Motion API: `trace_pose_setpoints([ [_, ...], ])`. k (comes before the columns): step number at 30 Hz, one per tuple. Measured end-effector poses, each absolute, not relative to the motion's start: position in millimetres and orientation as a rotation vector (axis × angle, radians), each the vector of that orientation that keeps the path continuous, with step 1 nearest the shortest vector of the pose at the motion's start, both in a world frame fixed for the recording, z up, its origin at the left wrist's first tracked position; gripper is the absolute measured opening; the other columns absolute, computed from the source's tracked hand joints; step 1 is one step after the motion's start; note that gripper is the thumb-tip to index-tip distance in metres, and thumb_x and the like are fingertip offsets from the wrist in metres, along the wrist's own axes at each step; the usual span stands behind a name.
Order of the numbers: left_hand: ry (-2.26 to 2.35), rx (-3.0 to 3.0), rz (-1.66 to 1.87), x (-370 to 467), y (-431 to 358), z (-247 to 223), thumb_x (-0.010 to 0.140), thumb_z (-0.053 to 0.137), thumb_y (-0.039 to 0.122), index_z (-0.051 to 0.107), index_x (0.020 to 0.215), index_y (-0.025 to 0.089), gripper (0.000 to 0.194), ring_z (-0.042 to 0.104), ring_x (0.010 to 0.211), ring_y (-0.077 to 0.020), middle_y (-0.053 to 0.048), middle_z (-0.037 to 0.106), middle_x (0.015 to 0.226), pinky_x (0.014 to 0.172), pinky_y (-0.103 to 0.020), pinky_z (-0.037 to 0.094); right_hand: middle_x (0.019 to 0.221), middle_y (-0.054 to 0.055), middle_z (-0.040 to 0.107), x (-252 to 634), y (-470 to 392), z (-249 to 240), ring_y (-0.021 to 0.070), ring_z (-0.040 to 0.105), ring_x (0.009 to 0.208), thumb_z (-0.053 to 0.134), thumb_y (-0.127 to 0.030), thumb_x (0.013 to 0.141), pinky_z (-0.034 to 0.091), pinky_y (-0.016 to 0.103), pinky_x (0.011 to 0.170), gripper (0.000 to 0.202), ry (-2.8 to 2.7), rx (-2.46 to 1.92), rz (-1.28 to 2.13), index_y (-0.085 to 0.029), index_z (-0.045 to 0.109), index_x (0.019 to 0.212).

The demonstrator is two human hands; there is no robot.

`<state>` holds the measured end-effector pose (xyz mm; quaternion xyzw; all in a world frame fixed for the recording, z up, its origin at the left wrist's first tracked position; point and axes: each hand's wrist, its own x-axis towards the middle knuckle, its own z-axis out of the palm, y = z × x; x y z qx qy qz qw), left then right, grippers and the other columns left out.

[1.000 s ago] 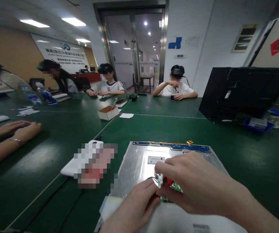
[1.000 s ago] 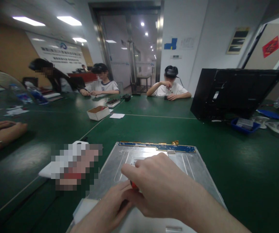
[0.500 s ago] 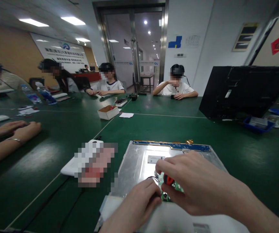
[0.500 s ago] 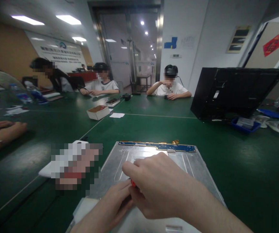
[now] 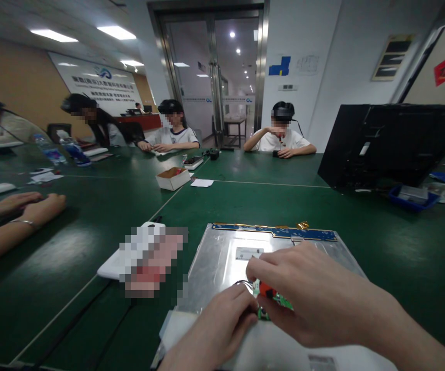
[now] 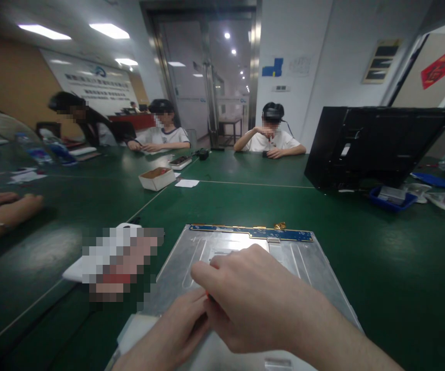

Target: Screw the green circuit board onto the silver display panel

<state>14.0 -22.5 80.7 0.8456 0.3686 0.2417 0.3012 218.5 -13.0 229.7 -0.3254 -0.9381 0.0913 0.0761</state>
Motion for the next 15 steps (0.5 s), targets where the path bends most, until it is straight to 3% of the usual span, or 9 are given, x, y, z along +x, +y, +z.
trace_pose_setpoints([
  [15, 0.989, 2.265, 0.673, 15.2, -25.3, 82.8, 0.09, 0.048, 0.011, 0.058, 0.1, 0.021, 0.017, 0.062, 0.094, -0.0219, -0.006, 0.066, 0.104, 0.083, -0.032, 0.049, 0.079, -0.001, 0.064, 218.4, -14.6, 230.8, 0.0129, 0.048, 0.06, 0.057, -0.022, 0.087, 0.021, 0.028, 0.051, 0.005, -2.819, -0.969, 0.268, -0.022, 0.052, 0.089],
])
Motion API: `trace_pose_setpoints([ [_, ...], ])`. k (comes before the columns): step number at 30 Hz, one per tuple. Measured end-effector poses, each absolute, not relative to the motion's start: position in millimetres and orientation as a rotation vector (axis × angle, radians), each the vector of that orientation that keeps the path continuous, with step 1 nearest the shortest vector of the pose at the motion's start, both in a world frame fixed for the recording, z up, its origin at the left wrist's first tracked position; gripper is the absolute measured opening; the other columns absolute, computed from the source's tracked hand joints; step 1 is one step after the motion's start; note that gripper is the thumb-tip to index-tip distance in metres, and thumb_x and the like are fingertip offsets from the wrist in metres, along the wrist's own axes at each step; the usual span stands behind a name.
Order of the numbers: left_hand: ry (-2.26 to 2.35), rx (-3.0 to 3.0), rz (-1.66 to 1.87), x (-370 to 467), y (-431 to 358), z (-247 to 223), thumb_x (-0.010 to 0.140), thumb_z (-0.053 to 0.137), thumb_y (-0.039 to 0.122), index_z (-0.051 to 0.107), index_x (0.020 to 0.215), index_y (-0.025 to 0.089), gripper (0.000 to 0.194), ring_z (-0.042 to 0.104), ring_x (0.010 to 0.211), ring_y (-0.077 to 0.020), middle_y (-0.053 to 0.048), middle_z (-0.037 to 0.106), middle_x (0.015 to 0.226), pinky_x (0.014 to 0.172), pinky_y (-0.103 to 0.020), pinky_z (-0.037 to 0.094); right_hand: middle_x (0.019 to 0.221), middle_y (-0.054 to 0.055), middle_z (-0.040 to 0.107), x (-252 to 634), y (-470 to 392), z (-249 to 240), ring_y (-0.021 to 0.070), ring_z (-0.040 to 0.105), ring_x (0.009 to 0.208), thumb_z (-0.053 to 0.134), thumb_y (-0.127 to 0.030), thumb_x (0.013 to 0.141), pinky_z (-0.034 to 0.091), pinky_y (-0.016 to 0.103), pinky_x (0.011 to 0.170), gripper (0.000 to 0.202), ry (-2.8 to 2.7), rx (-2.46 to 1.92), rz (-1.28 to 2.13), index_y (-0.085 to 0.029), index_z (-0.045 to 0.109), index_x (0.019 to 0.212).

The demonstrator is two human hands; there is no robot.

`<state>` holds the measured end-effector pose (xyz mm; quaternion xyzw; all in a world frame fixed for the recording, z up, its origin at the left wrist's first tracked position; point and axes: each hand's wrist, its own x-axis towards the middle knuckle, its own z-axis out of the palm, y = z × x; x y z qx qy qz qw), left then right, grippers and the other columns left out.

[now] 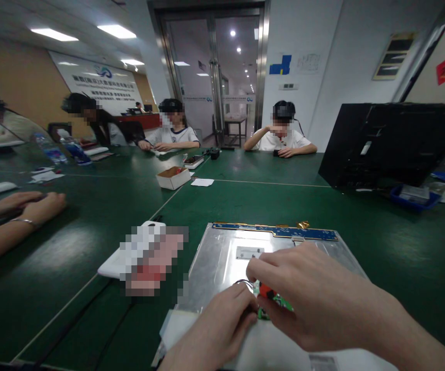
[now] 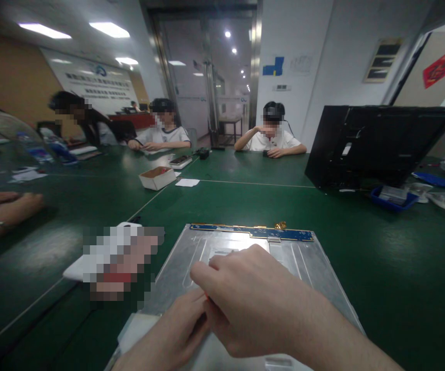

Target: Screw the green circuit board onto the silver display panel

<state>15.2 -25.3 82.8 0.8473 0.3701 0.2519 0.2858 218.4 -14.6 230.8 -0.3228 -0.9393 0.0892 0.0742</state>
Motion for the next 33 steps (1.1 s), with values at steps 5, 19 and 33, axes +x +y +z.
trace_pose_setpoints([
  [5, 0.982, 2.245, 0.658, 15, -27, 86, 0.089, 0.048, 0.011, 0.056, 0.1, 0.021, 0.017, 0.062, 0.095, -0.0221, -0.005, 0.065, 0.107, 0.083, -0.033, 0.048, 0.079, -0.002, 0.065, 218, -14, 230, 0.0131, 0.048, 0.061, 0.059, -0.026, 0.09, 0.02, 0.027, 0.052, 0.007, -2.822, -0.992, 0.244, -0.023, 0.053, 0.091],
  [19, 0.97, 2.247, 0.61, 15, -27, 87, 0.09, 0.047, 0.009, 0.056, 0.101, 0.02, 0.018, 0.06, 0.098, -0.0224, -0.007, 0.064, 0.108, 0.084, -0.033, 0.048, 0.081, -0.001, 0.064, 217, -14, 229, 0.0136, 0.049, 0.061, 0.06, -0.021, 0.084, 0.021, 0.026, 0.05, 0.013, -2.8, -0.959, 0.255, -0.022, 0.05, 0.092],
  [33, 0.996, 2.266, 0.629, 15, -24, 79, 0.092, 0.048, 0.014, 0.058, 0.102, 0.021, 0.016, 0.062, 0.096, -0.0225, -0.006, 0.065, 0.107, 0.086, -0.033, 0.051, 0.079, -0.001, 0.065, 218, -12, 227, 0.0134, 0.047, 0.06, 0.057, -0.024, 0.088, 0.019, 0.027, 0.051, 0.006, -2.804, -0.983, 0.221, -0.023, 0.052, 0.091],
])
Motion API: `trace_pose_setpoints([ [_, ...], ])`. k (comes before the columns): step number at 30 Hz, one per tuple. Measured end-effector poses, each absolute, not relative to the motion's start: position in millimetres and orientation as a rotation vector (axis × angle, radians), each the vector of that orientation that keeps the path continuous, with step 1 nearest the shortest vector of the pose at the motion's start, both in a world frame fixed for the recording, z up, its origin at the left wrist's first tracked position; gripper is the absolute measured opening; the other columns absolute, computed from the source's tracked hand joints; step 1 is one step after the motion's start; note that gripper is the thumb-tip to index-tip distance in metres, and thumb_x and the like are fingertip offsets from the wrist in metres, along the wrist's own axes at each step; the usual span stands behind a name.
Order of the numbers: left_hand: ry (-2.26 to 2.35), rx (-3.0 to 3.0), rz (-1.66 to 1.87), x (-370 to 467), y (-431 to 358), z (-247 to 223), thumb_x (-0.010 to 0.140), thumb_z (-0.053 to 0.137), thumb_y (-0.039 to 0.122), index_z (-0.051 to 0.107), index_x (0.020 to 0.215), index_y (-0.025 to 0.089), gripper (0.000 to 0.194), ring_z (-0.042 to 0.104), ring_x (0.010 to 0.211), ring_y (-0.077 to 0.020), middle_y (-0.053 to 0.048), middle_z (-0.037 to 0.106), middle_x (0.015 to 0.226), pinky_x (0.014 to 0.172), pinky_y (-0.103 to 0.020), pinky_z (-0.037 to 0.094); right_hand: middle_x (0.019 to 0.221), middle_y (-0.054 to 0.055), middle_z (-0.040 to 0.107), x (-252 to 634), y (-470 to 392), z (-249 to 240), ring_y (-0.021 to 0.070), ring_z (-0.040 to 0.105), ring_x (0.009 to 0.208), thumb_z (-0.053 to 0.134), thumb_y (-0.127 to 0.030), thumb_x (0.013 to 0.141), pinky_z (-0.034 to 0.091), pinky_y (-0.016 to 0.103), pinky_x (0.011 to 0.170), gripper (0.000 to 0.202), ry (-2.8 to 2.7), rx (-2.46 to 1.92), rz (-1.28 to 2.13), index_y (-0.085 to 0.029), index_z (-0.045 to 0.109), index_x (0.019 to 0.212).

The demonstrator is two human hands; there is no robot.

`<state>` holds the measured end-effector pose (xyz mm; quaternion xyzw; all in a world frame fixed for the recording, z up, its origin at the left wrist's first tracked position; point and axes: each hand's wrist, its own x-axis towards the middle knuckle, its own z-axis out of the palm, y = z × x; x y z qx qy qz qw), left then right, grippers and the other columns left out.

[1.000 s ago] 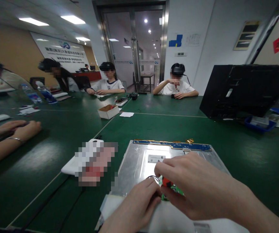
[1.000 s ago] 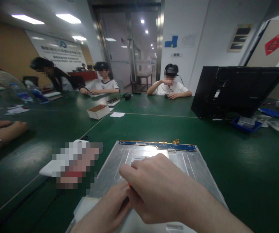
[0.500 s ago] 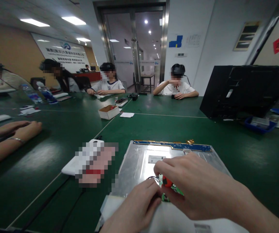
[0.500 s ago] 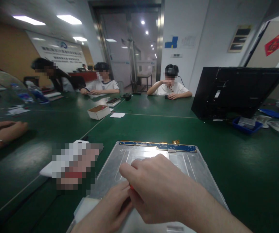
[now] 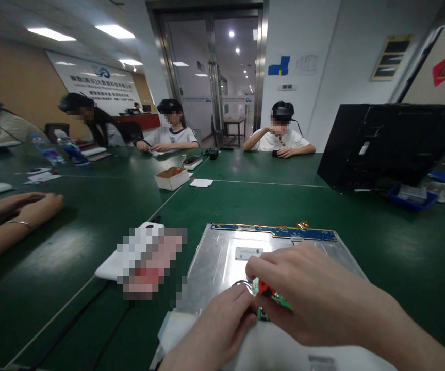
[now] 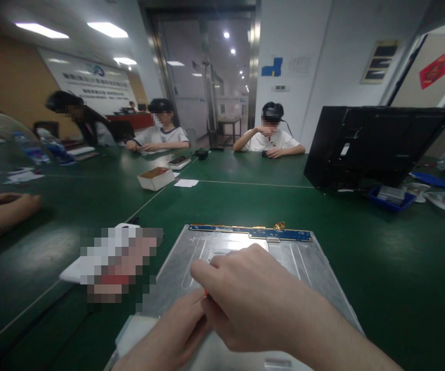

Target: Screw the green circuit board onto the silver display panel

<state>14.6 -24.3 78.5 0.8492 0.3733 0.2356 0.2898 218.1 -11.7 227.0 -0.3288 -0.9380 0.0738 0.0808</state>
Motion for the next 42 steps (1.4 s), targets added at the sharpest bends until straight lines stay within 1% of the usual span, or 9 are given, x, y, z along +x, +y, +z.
trace_pose_setpoints([
  [4, 0.999, 2.275, 0.635, 14.8, -24.5, 77.8, 0.092, 0.048, 0.014, 0.059, 0.102, 0.021, 0.016, 0.061, 0.097, -0.0228, -0.007, 0.065, 0.105, 0.086, -0.033, 0.051, 0.079, -0.002, 0.064, 218.8, -13.3, 228.2, 0.0135, 0.047, 0.06, 0.056, -0.023, 0.086, 0.02, 0.028, 0.05, 0.007, -2.807, -0.965, 0.242, -0.023, 0.05, 0.09],
  [10, 0.967, 2.269, 0.623, 15.1, -23.0, 80.1, 0.094, 0.049, 0.017, 0.06, 0.102, 0.022, 0.015, 0.061, 0.095, -0.0217, -0.007, 0.065, 0.105, 0.084, -0.031, 0.051, 0.08, -0.002, 0.062, 220.5, -14.6, 227.5, 0.0134, 0.046, 0.06, 0.058, -0.02, 0.08, 0.021, 0.028, 0.049, 0.015, -2.819, -0.929, 0.274, -0.023, 0.047, 0.09],
  [22, 0.992, 2.277, 0.601, 15.0, -22.3, 75.0, 0.095, 0.046, 0.019, 0.058, 0.102, 0.022, 0.015, 0.061, 0.099, -0.0234, -0.007, 0.065, 0.107, 0.09, -0.036, 0.051, 0.079, -0.002, 0.062, 221.5, -13.7, 228.2, 0.0136, 0.045, 0.06, 0.058, -0.02, 0.082, 0.021, 0.028, 0.05, 0.013, -2.806, -0.946, 0.276, -0.023, 0.048, 0.089],
  [35, 1.016, 2.273, 0.605, 15.4, -22.0, 76.3, 0.095, 0.047, 0.018, 0.059, 0.103, 0.022, 0.015, 0.062, 0.098, -0.0226, -0.007, 0.065, 0.106, 0.088, -0.034, 0.052, 0.079, -0.002, 0.062, 221.0, -13.6, 228.8, 0.0137, 0.046, 0.06, 0.057, -0.019, 0.082, 0.022, 0.028, 0.05, 0.012, -2.815, -0.937, 0.267, -0.023, 0.049, 0.089],
  [42, 1.0, 2.28, 0.606, 15.4, -22.3, 77.5, 0.094, 0.047, 0.017, 0.059, 0.103, 0.022, 0.016, 0.062, 0.099, -0.0232, -0.007, 0.065, 0.106, 0.09, -0.035, 0.052, 0.08, -0.002, 0.063, 220.5, -14.6, 231.4, 0.0139, 0.048, 0.061, 0.058, -0.019, 0.082, 0.021, 0.028, 0.05, 0.012, -2.83, -0.95, 0.274, -0.022, 0.05, 0.089],
])
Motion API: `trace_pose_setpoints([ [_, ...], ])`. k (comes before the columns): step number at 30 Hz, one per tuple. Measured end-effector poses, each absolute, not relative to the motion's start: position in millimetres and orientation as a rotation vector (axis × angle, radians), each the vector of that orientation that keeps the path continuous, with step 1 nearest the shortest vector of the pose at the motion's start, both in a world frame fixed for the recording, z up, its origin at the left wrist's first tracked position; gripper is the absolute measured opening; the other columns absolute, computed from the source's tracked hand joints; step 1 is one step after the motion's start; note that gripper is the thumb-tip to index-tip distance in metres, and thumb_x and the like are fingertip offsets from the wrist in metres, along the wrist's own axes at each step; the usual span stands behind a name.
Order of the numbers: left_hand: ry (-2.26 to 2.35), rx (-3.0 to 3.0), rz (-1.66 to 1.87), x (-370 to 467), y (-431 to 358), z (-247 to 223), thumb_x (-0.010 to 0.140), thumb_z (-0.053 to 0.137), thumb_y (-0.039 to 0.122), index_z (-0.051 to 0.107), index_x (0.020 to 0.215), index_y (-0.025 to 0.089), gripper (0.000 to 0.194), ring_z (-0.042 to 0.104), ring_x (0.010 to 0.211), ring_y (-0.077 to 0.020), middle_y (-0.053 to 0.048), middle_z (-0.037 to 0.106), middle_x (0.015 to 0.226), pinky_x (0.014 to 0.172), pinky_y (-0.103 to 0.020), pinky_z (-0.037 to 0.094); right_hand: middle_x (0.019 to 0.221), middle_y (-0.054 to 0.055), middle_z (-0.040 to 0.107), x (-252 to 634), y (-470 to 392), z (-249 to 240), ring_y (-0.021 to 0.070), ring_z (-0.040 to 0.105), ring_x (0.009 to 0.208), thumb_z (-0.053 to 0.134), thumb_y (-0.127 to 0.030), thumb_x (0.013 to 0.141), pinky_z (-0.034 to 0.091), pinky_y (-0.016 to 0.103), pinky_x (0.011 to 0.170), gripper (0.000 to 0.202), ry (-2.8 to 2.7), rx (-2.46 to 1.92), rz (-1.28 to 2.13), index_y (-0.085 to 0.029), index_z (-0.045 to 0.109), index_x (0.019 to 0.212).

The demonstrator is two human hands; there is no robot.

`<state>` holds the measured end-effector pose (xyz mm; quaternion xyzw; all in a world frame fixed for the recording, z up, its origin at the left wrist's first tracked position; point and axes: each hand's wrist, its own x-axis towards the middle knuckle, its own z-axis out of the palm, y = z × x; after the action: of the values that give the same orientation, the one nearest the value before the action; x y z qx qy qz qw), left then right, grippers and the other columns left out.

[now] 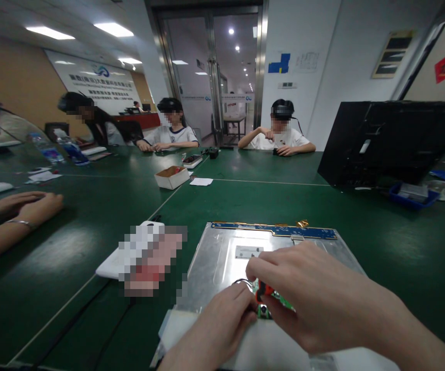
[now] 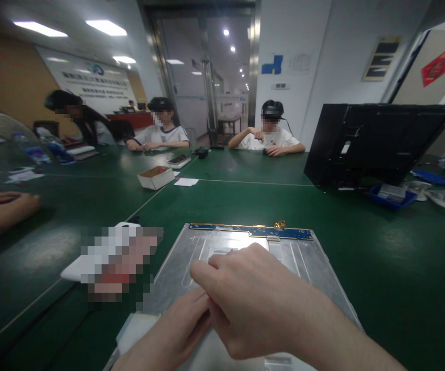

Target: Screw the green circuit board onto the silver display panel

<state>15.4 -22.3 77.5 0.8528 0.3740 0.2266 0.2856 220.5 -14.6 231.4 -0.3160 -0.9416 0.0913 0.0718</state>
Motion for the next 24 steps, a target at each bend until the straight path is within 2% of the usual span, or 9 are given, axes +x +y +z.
trace_pose_setpoints([
  [4, 0.999, 2.286, 0.608, 15.0, -22.2, 76.4, 0.094, 0.047, 0.017, 0.059, 0.104, 0.022, 0.016, 0.062, 0.099, -0.0232, -0.006, 0.065, 0.106, 0.09, -0.035, 0.052, 0.081, -0.001, 0.064, 219.3, -13.3, 231.4, 0.0139, 0.049, 0.062, 0.059, -0.02, 0.082, 0.021, 0.028, 0.051, 0.012, -2.833, -0.952, 0.278, -0.022, 0.051, 0.09],
  [13, 0.986, 2.285, 0.602, 15.5, -21.1, 75.2, 0.094, 0.047, 0.017, 0.057, 0.106, 0.022, 0.016, 0.062, 0.102, -0.0234, -0.007, 0.065, 0.111, 0.092, -0.036, 0.052, 0.077, -0.001, 0.065, 218.6, -12.3, 228.1, 0.0134, 0.049, 0.06, 0.055, -0.025, 0.093, 0.019, 0.028, 0.052, 0.003, -2.832, -1.006, 0.231, -0.023, 0.055, 0.092],
  [24, 1.026, 2.278, 0.589, 15.4, -23.4, 78.1, 0.095, 0.047, 0.017, 0.058, 0.102, 0.021, 0.014, 0.061, 0.098, -0.0231, -0.007, 0.065, 0.106, 0.089, -0.035, 0.052, 0.081, -0.001, 0.065, 217.9, -14.0, 229.0, 0.014, 0.052, 0.062, 0.057, -0.02, 0.087, 0.021, 0.028, 0.051, 0.007, -2.838, -0.969, 0.247, -0.023, 0.051, 0.091],
])
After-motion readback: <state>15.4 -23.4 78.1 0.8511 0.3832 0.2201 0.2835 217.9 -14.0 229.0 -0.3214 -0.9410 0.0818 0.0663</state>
